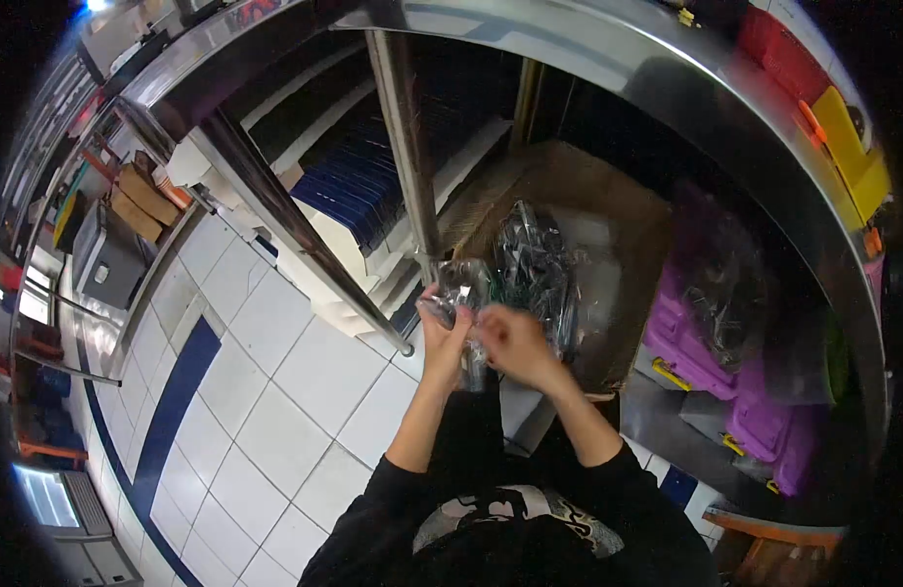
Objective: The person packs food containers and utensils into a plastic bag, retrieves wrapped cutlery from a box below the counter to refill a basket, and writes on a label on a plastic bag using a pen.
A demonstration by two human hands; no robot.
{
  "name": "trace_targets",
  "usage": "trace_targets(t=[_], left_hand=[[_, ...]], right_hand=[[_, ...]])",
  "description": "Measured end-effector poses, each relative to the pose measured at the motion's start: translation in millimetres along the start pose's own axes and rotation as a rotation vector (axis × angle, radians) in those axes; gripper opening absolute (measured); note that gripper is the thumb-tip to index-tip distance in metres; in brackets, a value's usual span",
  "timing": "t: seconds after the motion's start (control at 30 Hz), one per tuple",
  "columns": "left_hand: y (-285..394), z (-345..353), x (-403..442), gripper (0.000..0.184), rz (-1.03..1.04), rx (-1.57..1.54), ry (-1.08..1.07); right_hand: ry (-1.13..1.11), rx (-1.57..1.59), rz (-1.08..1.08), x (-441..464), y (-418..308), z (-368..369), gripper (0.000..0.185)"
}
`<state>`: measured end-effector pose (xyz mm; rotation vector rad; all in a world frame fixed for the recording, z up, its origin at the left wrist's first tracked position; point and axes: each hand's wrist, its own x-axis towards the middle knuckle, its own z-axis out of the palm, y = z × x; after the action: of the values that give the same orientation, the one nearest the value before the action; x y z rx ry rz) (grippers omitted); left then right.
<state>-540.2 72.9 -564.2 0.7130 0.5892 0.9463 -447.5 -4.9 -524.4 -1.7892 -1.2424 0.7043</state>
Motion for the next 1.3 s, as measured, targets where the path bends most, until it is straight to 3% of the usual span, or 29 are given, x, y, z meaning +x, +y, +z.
trace_targets(t=[0.03, 0.07, 0.13, 0.17, 0.2, 0.23, 0.3, 0.33, 0.4, 0.47, 0.53, 0.57, 0.63, 0.67, 0.73, 0.77, 0.83, 0.87, 0.93, 1.0, 1.07, 1.13, 1.17, 1.23, 1.27, 1.3], left_hand=[[7.0, -6.9, -0.3, 0.036, -0.084, 0.111, -0.023], [11.6, -12.9, -1.4, 0.036, -0.168, 0.223, -0.044], [5.2, -21.5, 0.3, 0.037, -0.148, 0.231, 0.045], [8.7, -16.7, -3.8, 0.029, -0.108, 0.155, 0.123], [11.0, -15.5, -7.3, 0.023, -0.069, 0.079, 0.202], [11.0, -25.3, -9.4, 0.026, -0.104, 0.106, 0.132], [12.0, -25.1, -15.5, 0.027, -0.111, 0.131, 0.134], [13.5, -22.6, -16.7, 0.028, -0.119, 0.152, 0.132], [15.5, -24.1, -19.3, 0.028, -0.104, 0.14, 0.095], [12.1, -33.2, -18.5, 0.025, -0.157, 0.181, 0.025], [16.1, -27.2, -23.0, 0.023, -0.139, 0.124, 0.082], [14.9, -30.3, -23.2, 0.021, -0.142, 0.137, 0.035], [12.0, -33.2, -25.1, 0.018, -0.111, 0.2, -0.016], [11.8, -32.4, -25.7, 0.018, -0.112, 0.197, -0.017], [12.0, -30.6, -26.8, 0.017, -0.095, 0.223, -0.004], [11.6, -30.9, -25.6, 0.017, -0.094, 0.217, -0.003], [11.0, -31.6, -20.9, 0.021, -0.172, 0.098, -0.003], [11.6, -28.1, -17.1, 0.021, -0.177, 0.094, -0.003], [19.9, -12.3, -0.8, 0.012, -0.202, 0.228, -0.159], [13.2, 10.2, 25.9, 0.02, -0.166, 0.352, -0.327], [-19.4, 29.9, 67.5, 0.015, -0.086, 0.519, -0.408], [-47.9, 54.0, 105.5, 0.011, -0.36, 0.476, -0.221], [-54.0, 59.3, 121.6, 0.011, -0.352, 0.473, -0.235], [-59.6, 72.0, 141.6, 0.01, -0.536, 0.405, -0.094], [-64.1, 76.0, 148.0, 0.01, -0.533, 0.404, -0.104], [-65.5, 80.0, 152.9, 0.011, -0.539, 0.14, -0.045]], right_hand=[[-0.06, 0.165, -0.216, -2.7, -3.2, 11.6, 0.01], [-0.058, 0.167, -0.214, 1.8, 4.3, 10.1, 0.01], [-0.208, 0.328, 0.034, 24.5, 29.2, -0.5, 0.015], [-0.033, 0.251, 0.069, 39.2, 33.4, -7.2, 0.019], [0.183, -0.054, -0.139, 61.6, 59.2, -10.4, 0.017], [0.322, -0.391, -0.227, 82.9, 88.9, -13.0, 0.014], [0.406, -0.85, 0.206, 105.5, 102.7, -23.2, 0.016], [0.409, -0.85, 0.195, 109.5, 107.0, -25.2, 0.016], [0.723, -1.18, 0.071, 113.2, 120.1, -27.9, 0.021], [0.585, -1.137, 0.159, 129.7, 150.6, -28.2, 0.022], [0.732, -1.109, 0.357, 142.0, 150.6, -27.4, 0.018], [0.731, -1.108, 0.357, 143.7, 151.4, -29.1, 0.018], [0.419, -0.994, 0.452, 135.2, 118.0, -40.8, 0.02], [0.42, -0.997, 0.453, 133.2, 109.3, -44.6, 0.02], [0.328, -0.792, 0.494, 133.4, 104.6, -49.9, 0.049], [0.327, -0.798, 0.492, 133.0, 113.4, -50.5, 0.049], [0.368, -0.982, 0.191, 128.2, 141.7, -49.3, 0.055], [0.367, -0.987, 0.195, 126.9, 146.9, -49.5, 0.055], [0.301, -0.79, 0.511, 122.0, 129.8, -50.5, 0.057], [0.283, -0.825, 0.423, 105.5, 115.3, -47.4, 0.054], [0.28, -0.861, 0.328, 100.0, 107.9, -46.0, 0.051], [0.176, -0.79, 0.507, 100.1, 113.0, -45.3, 0.043], [0.192, -0.795, 0.505, 99.7, 116.6, -45.6, 0.043], [-0.065, -1.057, 0.491, 93.7, 118.1, -45.8, 0.028], [-0.055, -1.061, 0.494, 89.9, 119.6, -49.8, 0.028], [-0.073, -0.994, 0.467, 83.8, 111.2, -55.0, 0.023]])
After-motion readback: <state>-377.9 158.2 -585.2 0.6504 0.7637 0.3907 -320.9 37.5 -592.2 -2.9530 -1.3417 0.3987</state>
